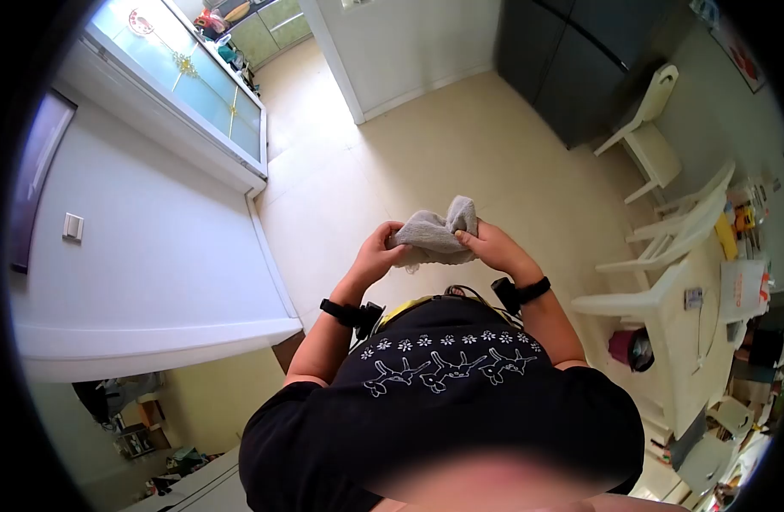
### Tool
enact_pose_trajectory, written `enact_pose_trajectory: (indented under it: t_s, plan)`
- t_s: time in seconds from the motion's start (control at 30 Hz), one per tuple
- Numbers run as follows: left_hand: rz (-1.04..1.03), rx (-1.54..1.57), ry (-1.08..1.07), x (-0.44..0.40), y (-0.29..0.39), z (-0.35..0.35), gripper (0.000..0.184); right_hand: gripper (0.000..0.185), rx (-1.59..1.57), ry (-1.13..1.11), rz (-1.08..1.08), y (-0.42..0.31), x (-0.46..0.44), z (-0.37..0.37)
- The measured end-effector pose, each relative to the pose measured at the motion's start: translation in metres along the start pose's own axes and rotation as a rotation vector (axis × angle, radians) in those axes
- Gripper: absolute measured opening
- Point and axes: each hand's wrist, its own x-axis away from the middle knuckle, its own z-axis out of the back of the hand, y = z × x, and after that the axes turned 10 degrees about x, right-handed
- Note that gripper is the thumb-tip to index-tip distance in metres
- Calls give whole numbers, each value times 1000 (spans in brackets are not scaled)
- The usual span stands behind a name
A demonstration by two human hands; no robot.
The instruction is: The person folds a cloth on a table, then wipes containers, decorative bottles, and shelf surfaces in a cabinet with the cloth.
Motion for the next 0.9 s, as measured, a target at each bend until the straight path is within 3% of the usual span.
enact_pose_trajectory:
  t_s: [0.2,0.43,0.57,0.7,0.8,0.9]
  plan:
    - [-44,-25,133,-76,24,-19,35,45,-22,-78,28,5,-70,52]
    - [-43,32,243,-118,14,49,33,66,-5,-201,229,-3,-161,50]
    - [-48,207,241,-144,3,102,32,60,28,-212,113,-25,-220,42]
    - [-30,251,268,-186,12,140,35,57,28,-192,127,-41,-265,41]
    - [-114,257,275,-231,16,172,40,55,124,-180,226,-54,-315,44]
    - [-249,307,400,-260,33,188,53,53,182,-110,176,-74,-357,48]
